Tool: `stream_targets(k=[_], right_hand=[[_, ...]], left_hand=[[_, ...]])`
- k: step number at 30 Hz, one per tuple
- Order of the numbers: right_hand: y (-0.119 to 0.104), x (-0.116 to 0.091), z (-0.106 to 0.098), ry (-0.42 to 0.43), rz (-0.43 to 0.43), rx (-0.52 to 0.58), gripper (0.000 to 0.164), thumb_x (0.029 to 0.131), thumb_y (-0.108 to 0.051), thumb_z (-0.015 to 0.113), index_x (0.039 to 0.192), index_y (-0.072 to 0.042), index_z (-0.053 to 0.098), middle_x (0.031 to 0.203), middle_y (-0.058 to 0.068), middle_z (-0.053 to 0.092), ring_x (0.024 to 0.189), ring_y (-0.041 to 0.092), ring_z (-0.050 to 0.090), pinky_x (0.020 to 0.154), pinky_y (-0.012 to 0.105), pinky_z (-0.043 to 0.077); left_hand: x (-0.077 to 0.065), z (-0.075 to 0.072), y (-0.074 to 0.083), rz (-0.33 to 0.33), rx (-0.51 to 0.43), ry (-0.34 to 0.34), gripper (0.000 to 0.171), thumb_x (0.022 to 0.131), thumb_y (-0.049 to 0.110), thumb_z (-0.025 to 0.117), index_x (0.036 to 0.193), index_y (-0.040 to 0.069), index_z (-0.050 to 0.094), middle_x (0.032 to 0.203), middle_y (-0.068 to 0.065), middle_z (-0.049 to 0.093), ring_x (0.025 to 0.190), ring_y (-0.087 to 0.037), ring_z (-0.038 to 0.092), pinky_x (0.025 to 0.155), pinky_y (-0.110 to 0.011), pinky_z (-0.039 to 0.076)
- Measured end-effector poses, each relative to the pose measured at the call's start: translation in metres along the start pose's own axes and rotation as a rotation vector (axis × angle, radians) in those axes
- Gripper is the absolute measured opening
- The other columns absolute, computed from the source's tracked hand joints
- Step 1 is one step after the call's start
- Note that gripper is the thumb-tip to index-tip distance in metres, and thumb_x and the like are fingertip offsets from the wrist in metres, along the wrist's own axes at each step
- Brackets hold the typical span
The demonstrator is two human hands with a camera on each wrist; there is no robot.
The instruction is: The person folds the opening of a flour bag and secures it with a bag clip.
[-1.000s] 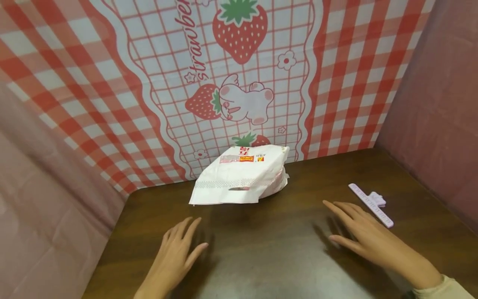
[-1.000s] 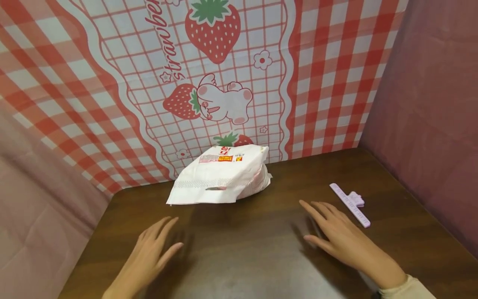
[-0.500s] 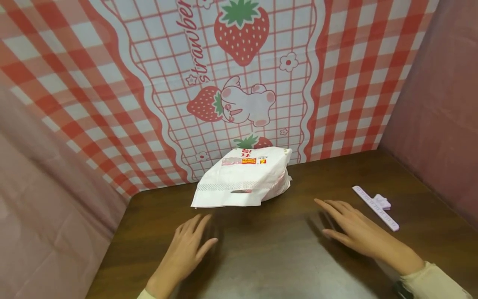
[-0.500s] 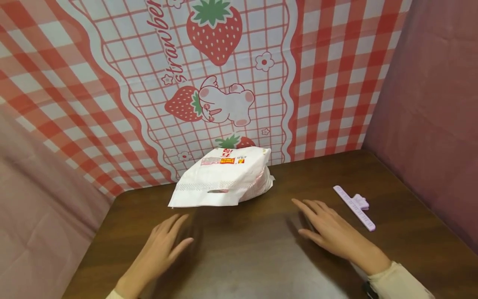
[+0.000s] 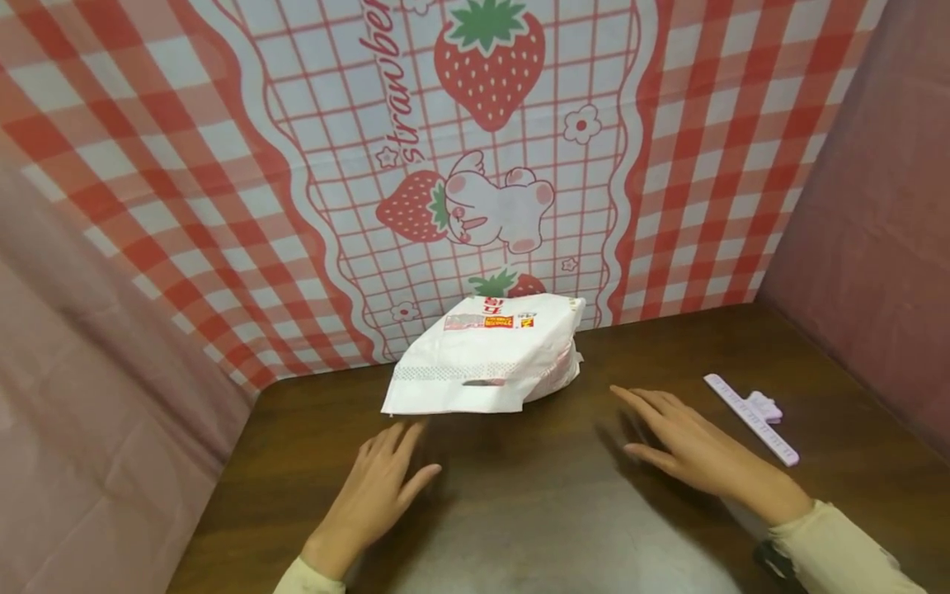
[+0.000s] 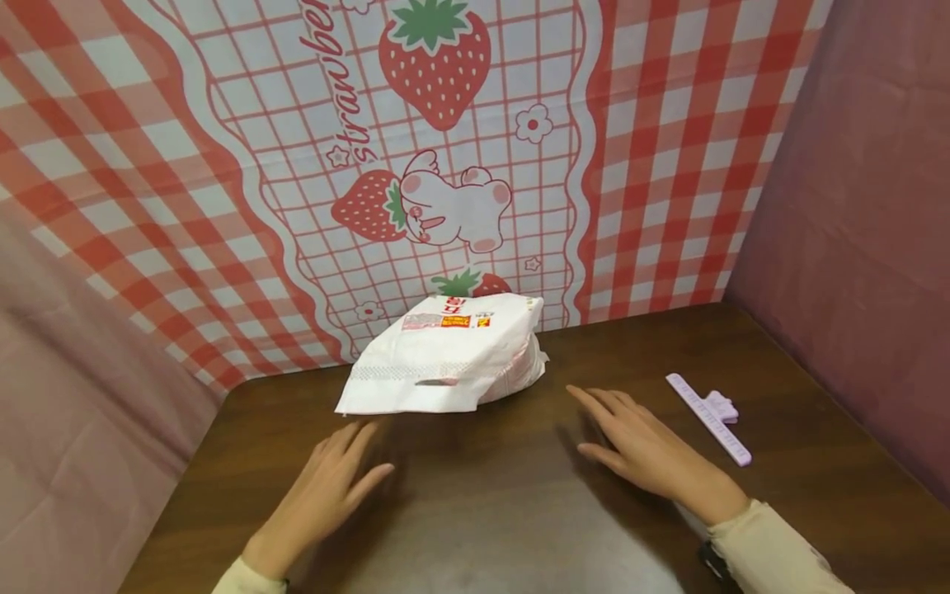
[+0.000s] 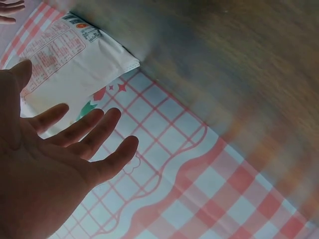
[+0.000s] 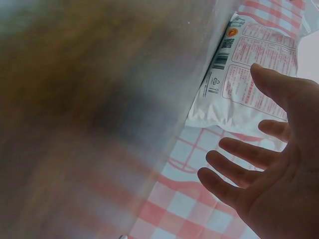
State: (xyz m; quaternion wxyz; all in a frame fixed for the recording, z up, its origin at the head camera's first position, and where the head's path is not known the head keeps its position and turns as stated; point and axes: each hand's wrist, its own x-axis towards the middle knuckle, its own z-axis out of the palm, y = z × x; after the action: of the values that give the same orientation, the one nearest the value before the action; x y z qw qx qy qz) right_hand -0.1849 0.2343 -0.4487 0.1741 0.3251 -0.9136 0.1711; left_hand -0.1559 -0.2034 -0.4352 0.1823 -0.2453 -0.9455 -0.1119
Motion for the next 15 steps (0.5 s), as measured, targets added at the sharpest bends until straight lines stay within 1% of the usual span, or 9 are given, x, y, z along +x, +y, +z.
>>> stream_targets(k=[4,8,10,13,15], right_hand=[[0.002,0.003,0.006,-0.020,-0.004,0.010,0.080,0.085,-0.028,0.079,0.152,-0.011,0.039,0.140,0.012,0.052,0.124,0.032,0.052,0.094,0.054,0.048],[0.003,0.007,0.010,-0.025,-0.001,0.017,0.080,0.087,-0.029,0.078,0.153,-0.011,0.038,0.142,0.012,0.051,0.125,0.032,0.051,0.096,0.053,0.047],[0.005,0.013,0.011,-0.019,-0.002,0.014,0.079,0.087,-0.030,0.078,0.152,-0.009,0.038,0.142,0.012,0.051,0.126,0.032,0.051,0.097,0.054,0.047],[0.009,0.023,0.010,-0.007,-0.008,0.013,0.078,0.087,-0.029,0.077,0.152,-0.007,0.038,0.142,0.015,0.051,0.126,0.035,0.050,0.098,0.056,0.046],[0.012,0.031,0.008,0.004,-0.007,0.011,0.079,0.087,-0.028,0.078,0.151,-0.006,0.038,0.141,0.017,0.051,0.126,0.036,0.050,0.098,0.057,0.045]], left_hand=[[0.001,0.006,0.004,0.000,-0.007,-0.014,0.064,0.093,0.040,0.068,0.144,0.007,0.046,0.128,-0.016,0.057,0.118,-0.037,0.056,0.095,-0.058,0.046],[0.003,0.012,0.005,0.001,-0.014,-0.031,0.068,0.094,0.042,0.066,0.149,0.010,0.041,0.137,-0.015,0.053,0.122,-0.035,0.054,0.095,-0.057,0.047],[0.007,0.013,0.003,0.012,-0.006,-0.026,0.069,0.095,0.042,0.066,0.150,0.010,0.040,0.140,-0.014,0.051,0.124,-0.035,0.054,0.093,-0.057,0.048],[0.015,0.014,0.000,0.038,-0.002,-0.002,0.070,0.095,0.041,0.066,0.151,0.009,0.039,0.140,-0.015,0.051,0.124,-0.034,0.054,0.091,-0.056,0.049],[0.021,0.015,-0.001,0.059,0.003,0.007,0.071,0.096,0.042,0.064,0.152,0.007,0.037,0.140,-0.016,0.051,0.124,-0.035,0.054,0.093,-0.056,0.048]])
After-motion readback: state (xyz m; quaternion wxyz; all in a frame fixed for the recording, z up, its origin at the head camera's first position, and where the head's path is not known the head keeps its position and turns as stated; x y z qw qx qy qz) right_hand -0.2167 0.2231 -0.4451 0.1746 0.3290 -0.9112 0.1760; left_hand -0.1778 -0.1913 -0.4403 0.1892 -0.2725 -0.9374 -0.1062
